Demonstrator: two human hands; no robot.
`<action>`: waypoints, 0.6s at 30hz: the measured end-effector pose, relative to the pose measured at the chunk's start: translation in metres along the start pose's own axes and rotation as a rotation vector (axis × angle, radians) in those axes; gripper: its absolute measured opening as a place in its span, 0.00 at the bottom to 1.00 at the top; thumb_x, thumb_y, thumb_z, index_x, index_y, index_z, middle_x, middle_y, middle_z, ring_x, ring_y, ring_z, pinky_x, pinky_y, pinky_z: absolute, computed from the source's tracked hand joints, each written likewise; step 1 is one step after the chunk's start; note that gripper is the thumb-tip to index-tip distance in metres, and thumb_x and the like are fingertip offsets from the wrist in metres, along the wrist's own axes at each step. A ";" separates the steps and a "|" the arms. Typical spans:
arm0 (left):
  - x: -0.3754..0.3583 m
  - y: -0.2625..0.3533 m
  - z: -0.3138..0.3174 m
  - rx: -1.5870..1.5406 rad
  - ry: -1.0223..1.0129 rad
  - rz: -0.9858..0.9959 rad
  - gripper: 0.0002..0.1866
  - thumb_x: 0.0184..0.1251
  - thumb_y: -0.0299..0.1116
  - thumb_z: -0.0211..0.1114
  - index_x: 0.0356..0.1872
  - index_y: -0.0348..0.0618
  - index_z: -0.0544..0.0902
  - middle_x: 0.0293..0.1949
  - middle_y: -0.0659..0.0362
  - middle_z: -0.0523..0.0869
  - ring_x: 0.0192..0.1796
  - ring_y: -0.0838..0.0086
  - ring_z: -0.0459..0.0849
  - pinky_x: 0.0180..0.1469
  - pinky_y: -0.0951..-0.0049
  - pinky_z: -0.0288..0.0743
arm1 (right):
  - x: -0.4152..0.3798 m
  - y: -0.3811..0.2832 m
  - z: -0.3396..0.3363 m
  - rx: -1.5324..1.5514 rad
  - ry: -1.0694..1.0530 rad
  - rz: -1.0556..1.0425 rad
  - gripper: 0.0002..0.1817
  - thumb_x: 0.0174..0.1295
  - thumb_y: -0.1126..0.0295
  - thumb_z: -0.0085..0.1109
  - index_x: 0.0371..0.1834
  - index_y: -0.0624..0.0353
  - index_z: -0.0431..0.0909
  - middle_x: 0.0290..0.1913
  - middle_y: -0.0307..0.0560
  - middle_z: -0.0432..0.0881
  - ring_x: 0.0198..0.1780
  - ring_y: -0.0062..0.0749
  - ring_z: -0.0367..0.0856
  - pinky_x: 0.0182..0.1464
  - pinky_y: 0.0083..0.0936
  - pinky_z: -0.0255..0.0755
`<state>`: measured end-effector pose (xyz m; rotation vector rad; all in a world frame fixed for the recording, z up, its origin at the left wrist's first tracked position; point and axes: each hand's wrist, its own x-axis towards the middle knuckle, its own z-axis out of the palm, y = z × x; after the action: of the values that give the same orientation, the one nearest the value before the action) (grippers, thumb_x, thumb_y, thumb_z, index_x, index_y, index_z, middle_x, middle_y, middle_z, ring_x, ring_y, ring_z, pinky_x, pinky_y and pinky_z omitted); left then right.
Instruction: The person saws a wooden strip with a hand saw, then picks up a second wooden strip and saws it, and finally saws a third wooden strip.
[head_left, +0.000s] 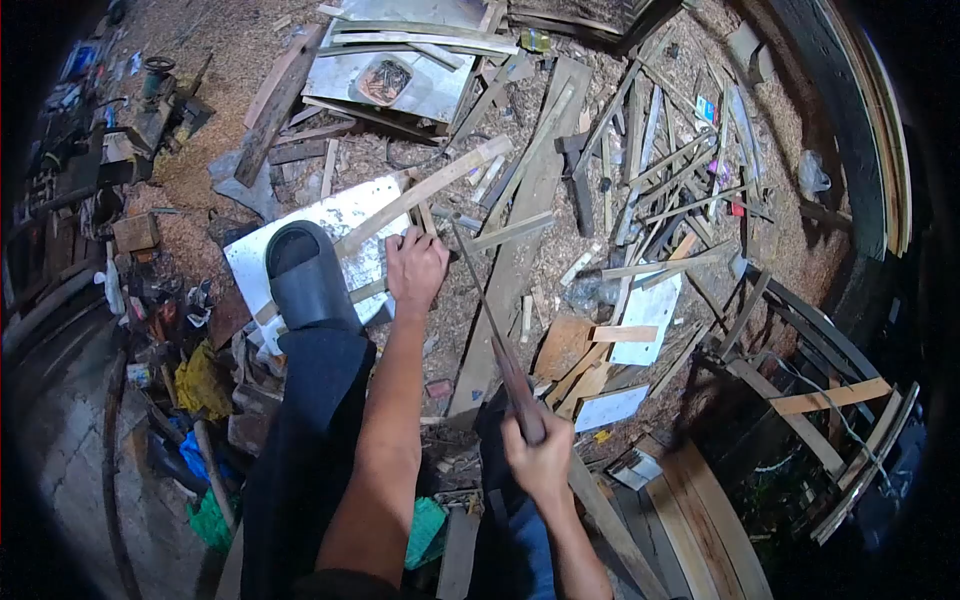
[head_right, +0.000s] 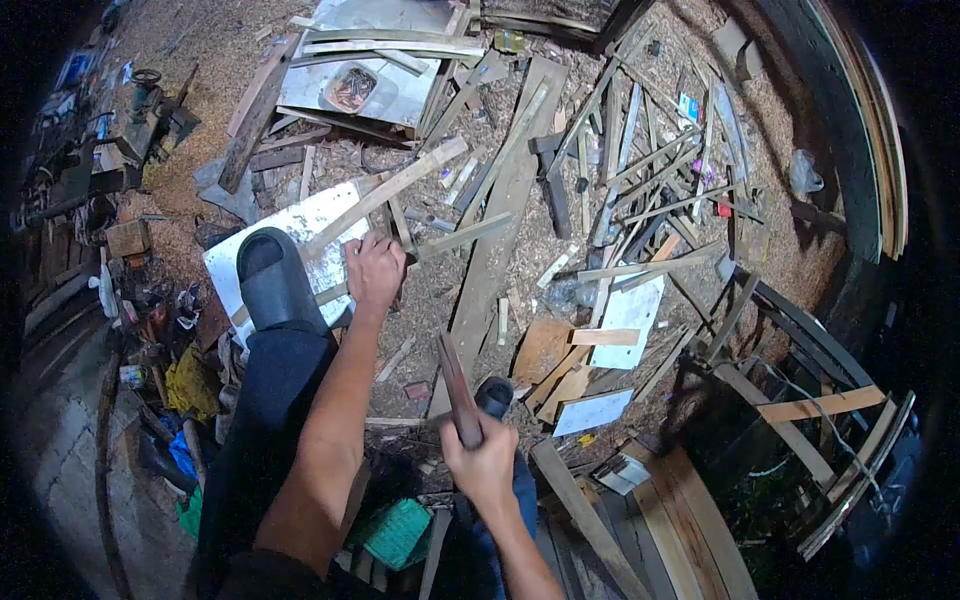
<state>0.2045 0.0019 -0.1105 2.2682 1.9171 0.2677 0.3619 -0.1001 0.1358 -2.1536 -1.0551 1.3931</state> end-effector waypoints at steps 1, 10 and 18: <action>-0.001 0.001 -0.001 -0.006 -0.014 -0.002 0.11 0.59 0.33 0.59 0.20 0.45 0.84 0.32 0.63 0.85 0.44 0.75 0.79 0.50 0.65 0.63 | 0.014 -0.004 0.008 -0.032 0.010 -0.015 0.10 0.57 0.69 0.60 0.35 0.67 0.82 0.19 0.62 0.77 0.26 0.50 0.84 0.28 0.36 0.74; 0.001 0.002 -0.007 -0.041 0.010 0.003 0.09 0.60 0.31 0.59 0.21 0.45 0.83 0.29 0.62 0.84 0.43 0.74 0.79 0.48 0.64 0.64 | -0.028 -0.021 -0.010 -0.004 -0.030 0.085 0.10 0.55 0.70 0.61 0.36 0.66 0.83 0.26 0.61 0.82 0.27 0.48 0.84 0.32 0.35 0.77; 0.001 0.000 -0.009 -0.049 -0.009 0.045 0.10 0.59 0.31 0.60 0.20 0.43 0.83 0.29 0.62 0.85 0.44 0.74 0.79 0.48 0.64 0.64 | 0.088 0.005 0.054 -0.050 -0.027 -0.071 0.15 0.54 0.66 0.62 0.24 0.72 0.77 0.14 0.53 0.72 0.18 0.31 0.75 0.24 0.33 0.68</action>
<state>0.2028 0.0030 -0.1012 2.2793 1.8358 0.3062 0.3367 -0.0423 0.0541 -2.1160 -1.1767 1.3818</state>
